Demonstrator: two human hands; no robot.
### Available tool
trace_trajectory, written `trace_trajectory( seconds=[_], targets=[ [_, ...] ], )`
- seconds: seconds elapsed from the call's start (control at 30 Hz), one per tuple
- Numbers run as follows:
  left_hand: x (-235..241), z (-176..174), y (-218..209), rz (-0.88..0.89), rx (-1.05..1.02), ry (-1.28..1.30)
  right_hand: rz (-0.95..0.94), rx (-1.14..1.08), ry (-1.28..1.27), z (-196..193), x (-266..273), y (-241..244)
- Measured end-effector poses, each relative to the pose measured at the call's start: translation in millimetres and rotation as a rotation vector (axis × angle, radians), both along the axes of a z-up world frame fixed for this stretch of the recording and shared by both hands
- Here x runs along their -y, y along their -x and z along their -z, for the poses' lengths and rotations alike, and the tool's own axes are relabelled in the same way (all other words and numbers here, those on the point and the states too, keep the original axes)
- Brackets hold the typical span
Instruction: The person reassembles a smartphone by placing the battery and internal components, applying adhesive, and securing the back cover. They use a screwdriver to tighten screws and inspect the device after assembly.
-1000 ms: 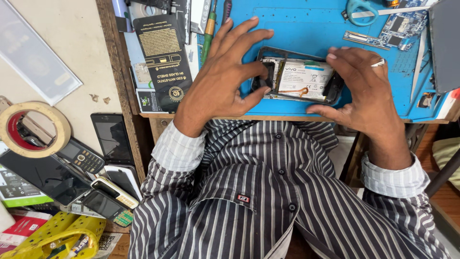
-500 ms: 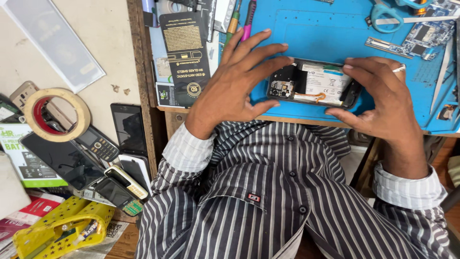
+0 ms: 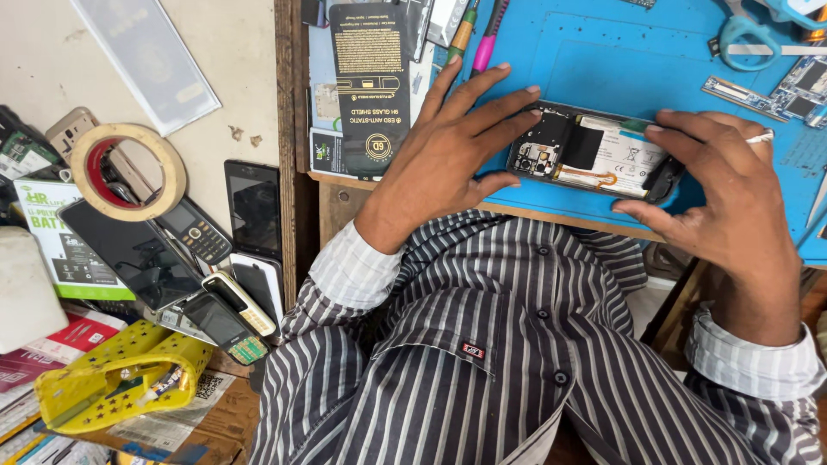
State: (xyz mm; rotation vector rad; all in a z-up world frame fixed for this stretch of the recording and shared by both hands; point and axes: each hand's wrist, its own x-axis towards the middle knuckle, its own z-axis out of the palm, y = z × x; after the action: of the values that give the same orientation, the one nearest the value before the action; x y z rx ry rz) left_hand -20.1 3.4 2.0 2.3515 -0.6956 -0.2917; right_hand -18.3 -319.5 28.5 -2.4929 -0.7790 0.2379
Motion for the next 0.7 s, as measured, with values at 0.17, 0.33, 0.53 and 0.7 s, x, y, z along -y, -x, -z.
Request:
trace_trajectory(
  seconds=[0.17, 0.33, 0.53, 0.7],
  targets=[
    [5.3, -3.1, -4.0, 0.0, -0.004, 0.008, 0.022, 0.008, 0.011, -3.0, 2.0, 4.6],
    [8.4, -8.5, -7.7, 0.012, 0.01, -0.033, 0.034, 0.038, 0.053, 3.6, 15.7, 11.2],
    [16.5, -12.3, -10.3, -0.02, 0.029, -0.044, 0.185, -0.019, -0.022, 5.3, 44.3, 23.6],
    [18.7, -16.4, -10.0, -0.008, 0.025, -0.093, 0.208, -0.03, 0.031, 11.4, 52.0, 33.8]
  ],
)
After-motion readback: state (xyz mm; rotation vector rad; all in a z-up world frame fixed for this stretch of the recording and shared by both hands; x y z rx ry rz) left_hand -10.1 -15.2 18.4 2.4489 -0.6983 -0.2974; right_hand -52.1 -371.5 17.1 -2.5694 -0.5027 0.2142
